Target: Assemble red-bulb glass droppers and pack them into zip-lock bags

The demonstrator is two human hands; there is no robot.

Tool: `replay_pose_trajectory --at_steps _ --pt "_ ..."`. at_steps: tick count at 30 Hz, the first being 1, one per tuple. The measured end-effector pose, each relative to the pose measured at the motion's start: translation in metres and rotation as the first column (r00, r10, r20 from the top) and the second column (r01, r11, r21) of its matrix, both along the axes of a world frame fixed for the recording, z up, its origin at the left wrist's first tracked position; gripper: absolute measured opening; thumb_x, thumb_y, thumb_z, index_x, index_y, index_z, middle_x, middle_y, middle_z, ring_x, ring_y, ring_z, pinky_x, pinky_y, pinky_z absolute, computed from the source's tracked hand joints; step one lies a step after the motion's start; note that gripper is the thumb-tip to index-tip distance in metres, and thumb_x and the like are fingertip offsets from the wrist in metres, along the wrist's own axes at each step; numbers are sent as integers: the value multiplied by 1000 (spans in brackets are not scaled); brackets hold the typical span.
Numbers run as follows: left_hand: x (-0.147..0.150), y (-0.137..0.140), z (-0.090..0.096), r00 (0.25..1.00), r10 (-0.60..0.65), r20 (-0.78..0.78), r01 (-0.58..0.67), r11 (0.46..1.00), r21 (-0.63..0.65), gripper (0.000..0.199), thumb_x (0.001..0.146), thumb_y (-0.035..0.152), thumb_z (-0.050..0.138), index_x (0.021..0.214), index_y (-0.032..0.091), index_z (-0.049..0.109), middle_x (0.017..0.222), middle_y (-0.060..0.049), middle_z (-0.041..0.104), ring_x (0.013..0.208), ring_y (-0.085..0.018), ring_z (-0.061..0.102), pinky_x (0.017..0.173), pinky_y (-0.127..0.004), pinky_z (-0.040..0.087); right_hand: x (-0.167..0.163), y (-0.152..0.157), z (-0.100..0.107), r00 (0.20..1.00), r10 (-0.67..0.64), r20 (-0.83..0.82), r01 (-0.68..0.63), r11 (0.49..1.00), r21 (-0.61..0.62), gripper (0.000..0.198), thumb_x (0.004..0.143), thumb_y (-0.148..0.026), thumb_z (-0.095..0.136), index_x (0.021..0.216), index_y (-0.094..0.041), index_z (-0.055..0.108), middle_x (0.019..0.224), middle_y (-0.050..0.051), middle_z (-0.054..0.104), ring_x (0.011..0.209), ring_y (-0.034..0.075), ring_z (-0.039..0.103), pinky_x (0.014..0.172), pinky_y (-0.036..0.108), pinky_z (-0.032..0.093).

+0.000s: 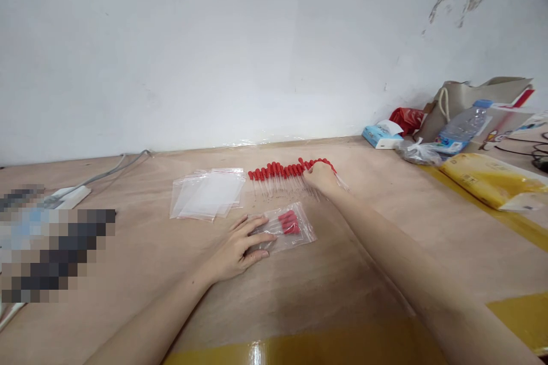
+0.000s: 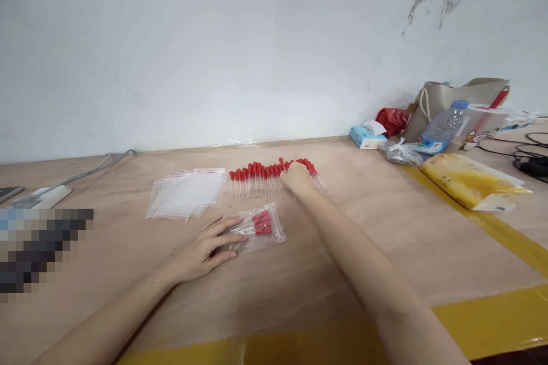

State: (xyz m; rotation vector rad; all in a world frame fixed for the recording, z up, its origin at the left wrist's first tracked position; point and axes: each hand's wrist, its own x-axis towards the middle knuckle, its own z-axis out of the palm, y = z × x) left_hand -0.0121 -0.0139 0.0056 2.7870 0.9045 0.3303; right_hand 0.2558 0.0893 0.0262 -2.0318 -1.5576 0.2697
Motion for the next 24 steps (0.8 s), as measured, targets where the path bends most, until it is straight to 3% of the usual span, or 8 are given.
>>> replay_pose_trajectory --at_steps 3,5,6,8,10,13,19,24 --pt "0 0 1 1000 -1 6 1 1000 -6 33 87 40 42 119 33 50 136 -3 37 126 -19 31 105 -45 19 11 -12 1 994 81 -67 -77 995 63 23 78 -32 43 70 -15 57 70 6 61 70 17 59 61 25 43" --pt "0 0 1 1000 0 15 0 1000 -17 33 87 40 42 118 34 50 136 -3 37 126 -19 32 105 -46 19 18 -28 -3 970 153 -187 -126 981 149 26 80 -37 40 88 -15 54 72 3 60 64 13 57 58 23 43" --pt "0 0 1 1000 0 17 0 1000 -23 33 87 39 42 118 34 50 135 -3 37 126 -19 32 105 -46 20 21 -39 -7 929 206 -306 -141 965 222 32 79 -38 43 101 -15 48 71 1 58 59 12 56 55 23 44" --pt "0 0 1 1000 -2 22 2 1000 -26 33 87 38 42 119 33 50 135 -3 38 125 -20 32 105 -46 19 25 -64 -14 767 365 -528 -225 924 310 59 73 -36 52 122 -17 27 66 -4 54 48 10 52 49 24 44" --pt "0 0 1 1000 -4 29 5 1000 -21 33 87 37 42 118 33 50 135 -3 37 125 -20 32 105 -46 19 24 -88 -20 617 413 -669 -295 910 290 81 68 -31 58 131 -22 8 65 -7 52 49 11 55 46 24 45" --pt "0 0 0 999 -2 40 3 1000 -21 32 87 37 43 118 32 51 135 -3 38 125 -20 32 105 -45 20 18 -111 -26 499 394 -772 -323 911 257 93 66 -29 60 132 -27 -5 65 -7 51 50 13 58 46 27 49" --pt "1 0 1 999 14 32 -12 999 -34 32 87 38 43 117 32 52 135 -3 38 125 -21 33 105 -46 20 8 -114 -35 407 348 -844 -203 936 288 77 64 -34 65 121 -26 13 65 -8 49 51 12 58 51 28 51" --pt "1 -2 2 999 9 49 -7 999 -36 32 87 36 44 117 31 52 135 -3 38 125 -21 32 105 -46 21 5 -117 -33 345 294 -891 -221 949 227 60 65 -43 64 106 -26 23 65 -8 52 54 13 60 56 30 51"
